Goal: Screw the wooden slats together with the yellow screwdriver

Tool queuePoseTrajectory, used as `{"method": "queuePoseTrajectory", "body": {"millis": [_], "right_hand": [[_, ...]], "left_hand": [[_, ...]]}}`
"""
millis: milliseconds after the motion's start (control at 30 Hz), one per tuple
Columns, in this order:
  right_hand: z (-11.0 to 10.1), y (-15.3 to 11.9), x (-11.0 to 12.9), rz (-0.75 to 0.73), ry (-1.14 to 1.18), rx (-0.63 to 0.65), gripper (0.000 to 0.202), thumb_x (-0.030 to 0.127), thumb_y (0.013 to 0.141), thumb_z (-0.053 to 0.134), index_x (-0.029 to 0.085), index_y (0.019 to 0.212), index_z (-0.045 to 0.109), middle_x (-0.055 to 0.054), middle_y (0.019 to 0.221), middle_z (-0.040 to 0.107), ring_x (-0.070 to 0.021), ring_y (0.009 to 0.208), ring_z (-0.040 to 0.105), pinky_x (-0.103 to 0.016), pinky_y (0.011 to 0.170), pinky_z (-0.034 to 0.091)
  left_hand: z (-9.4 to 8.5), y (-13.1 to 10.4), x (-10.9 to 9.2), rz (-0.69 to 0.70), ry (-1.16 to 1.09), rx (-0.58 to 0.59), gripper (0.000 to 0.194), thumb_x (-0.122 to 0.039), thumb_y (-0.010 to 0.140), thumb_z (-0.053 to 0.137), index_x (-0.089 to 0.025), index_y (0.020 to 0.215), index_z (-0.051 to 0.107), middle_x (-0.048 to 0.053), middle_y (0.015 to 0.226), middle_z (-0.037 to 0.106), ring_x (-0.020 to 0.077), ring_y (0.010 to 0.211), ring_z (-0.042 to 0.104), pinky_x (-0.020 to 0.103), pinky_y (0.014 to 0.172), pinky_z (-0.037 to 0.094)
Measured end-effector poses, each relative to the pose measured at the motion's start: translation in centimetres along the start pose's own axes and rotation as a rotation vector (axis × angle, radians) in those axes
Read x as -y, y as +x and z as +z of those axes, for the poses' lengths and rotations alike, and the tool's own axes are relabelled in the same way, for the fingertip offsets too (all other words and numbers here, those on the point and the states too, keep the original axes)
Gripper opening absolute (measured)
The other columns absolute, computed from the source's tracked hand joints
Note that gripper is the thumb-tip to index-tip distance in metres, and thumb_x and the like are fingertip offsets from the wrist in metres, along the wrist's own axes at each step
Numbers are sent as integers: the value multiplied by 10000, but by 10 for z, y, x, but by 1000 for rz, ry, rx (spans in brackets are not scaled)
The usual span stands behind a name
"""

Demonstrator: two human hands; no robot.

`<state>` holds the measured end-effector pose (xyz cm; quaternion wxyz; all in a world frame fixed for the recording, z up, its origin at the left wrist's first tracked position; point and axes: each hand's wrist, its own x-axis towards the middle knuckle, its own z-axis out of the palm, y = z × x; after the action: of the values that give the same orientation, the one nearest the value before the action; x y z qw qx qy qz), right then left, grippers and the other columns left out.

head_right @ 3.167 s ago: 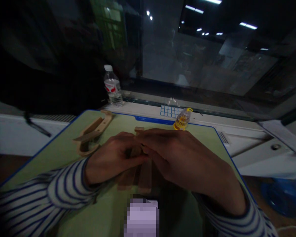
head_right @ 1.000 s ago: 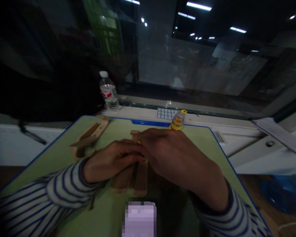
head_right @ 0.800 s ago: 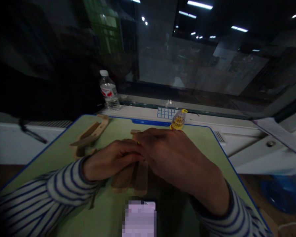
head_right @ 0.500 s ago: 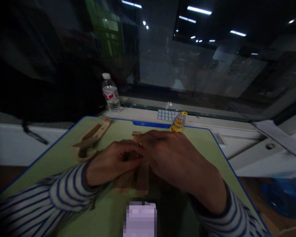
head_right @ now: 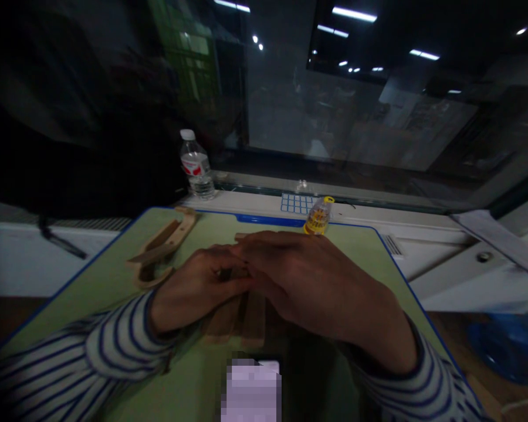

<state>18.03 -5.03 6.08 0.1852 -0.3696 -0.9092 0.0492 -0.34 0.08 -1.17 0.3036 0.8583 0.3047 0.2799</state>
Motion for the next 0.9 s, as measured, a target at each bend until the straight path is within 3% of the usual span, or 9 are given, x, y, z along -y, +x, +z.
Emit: {"method": "queuePoseTrajectory", "body": {"millis": [133,533,767,900], "right_hand": [[1,2,0,32,12,9,344,63,865,482,182,1177,563,-34,1173,637,-145,1054,587,-279,906,455],[2,2,1,94,-94,1,121,120,865,515,195,906,600,-2,901,676,-157,920,628,-282,866,463],[2,1,1,92,-156,-3,250,163,881,520,184,1124,578,-10,1078,678,-144,990,621,-262,878,466],[2,1,1,89,-171,-1,256,170,890,512,189,1134,588,-3,1135,667,-135,1016,614,-254,895,457]], "left_hand": [[0,1,3,-11,-65,49,173,-334,852,576,-215,898,694,-16,849,682,133,831,613,243,789,441],[-1,3,9,26,-167,175,197,-281,896,517,-191,963,678,-6,933,687,128,865,614,231,805,440],[-1,4,10,57,-169,190,194,-262,906,503,-206,974,675,-10,958,688,124,890,615,229,812,435],[-1,4,9,75,-140,182,194,-244,908,495,-213,970,677,-14,953,687,114,880,616,219,806,435]]}}
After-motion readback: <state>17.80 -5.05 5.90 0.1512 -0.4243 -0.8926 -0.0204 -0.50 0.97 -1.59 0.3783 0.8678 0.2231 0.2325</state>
